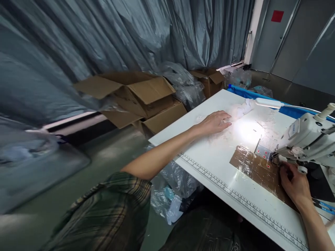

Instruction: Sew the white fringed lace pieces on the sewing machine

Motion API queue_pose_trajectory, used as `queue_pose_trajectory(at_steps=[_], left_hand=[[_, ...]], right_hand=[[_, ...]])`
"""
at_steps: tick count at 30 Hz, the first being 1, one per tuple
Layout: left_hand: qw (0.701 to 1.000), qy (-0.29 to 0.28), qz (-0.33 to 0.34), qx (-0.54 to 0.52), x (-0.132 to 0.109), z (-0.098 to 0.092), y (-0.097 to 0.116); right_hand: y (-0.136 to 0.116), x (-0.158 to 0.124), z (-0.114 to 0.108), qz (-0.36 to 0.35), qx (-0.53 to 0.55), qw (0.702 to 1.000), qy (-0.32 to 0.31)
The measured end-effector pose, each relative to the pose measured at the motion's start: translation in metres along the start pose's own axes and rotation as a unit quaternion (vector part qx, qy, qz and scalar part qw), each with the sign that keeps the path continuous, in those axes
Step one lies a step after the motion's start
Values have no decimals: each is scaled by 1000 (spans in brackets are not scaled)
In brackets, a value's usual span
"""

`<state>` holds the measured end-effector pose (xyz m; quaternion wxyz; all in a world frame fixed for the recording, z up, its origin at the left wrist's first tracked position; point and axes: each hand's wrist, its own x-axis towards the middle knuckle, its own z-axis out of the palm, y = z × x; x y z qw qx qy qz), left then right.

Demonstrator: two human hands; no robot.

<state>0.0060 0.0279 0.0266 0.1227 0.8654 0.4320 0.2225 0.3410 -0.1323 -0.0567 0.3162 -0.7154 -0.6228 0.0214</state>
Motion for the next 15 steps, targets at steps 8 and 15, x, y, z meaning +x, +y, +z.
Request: queue_pose_trajectory(at_steps=[8, 15], left_hand=[[991, -5, -120, -65, -38, 13, -7], [982, 26, -124, -139, -44, 28, -19]], right_hand=[[-4, 5, -4, 61, -2, 997, -41], [-5, 8, -7, 69, -13, 997, -45]])
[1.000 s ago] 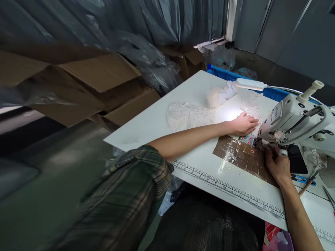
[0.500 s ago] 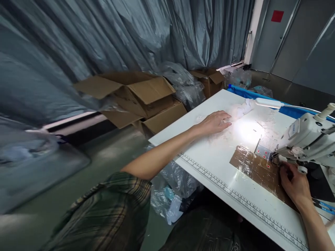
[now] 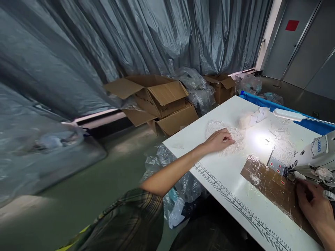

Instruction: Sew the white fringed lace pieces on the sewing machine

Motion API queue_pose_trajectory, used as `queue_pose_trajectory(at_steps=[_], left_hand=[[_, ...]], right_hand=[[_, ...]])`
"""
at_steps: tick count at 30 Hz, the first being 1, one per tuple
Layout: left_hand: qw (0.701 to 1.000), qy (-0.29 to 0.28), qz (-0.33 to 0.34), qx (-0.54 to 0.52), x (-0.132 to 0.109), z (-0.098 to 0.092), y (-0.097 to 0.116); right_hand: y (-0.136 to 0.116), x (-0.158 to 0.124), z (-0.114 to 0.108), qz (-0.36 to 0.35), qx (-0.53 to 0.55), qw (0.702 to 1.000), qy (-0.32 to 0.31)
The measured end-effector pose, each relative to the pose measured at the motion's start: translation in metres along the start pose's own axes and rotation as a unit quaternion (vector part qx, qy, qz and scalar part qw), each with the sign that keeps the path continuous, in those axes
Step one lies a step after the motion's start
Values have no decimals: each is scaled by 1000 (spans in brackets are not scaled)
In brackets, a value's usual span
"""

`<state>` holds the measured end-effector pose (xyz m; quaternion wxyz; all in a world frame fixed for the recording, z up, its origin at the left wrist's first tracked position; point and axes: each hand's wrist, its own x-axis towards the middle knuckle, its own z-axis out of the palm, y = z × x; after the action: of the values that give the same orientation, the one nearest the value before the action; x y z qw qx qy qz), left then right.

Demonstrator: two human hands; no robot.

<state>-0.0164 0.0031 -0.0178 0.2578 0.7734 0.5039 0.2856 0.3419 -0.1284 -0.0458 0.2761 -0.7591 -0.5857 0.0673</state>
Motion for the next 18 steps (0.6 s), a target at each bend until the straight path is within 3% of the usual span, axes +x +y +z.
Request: queue_pose_trajectory(at_steps=[5, 7, 10, 14, 18], left_hand=[[998, 26, 31, -43, -2, -1, 2], [996, 26, 55, -61, -5, 1, 13], [992, -23, 73, -103, -18, 12, 42], [965, -111, 36, -234, -42, 34, 93], [934, -112, -8, -340, -56, 50, 128]], right_hand=[[3, 1, 2, -38, 10, 999, 3], [4, 1, 3, -53, 8, 998, 15], [1, -2, 0, -57, 28, 998, 14], [-19, -13, -14, -128, 133, 976, -112], [-50, -26, -24, -194, 235, 929, -210]])
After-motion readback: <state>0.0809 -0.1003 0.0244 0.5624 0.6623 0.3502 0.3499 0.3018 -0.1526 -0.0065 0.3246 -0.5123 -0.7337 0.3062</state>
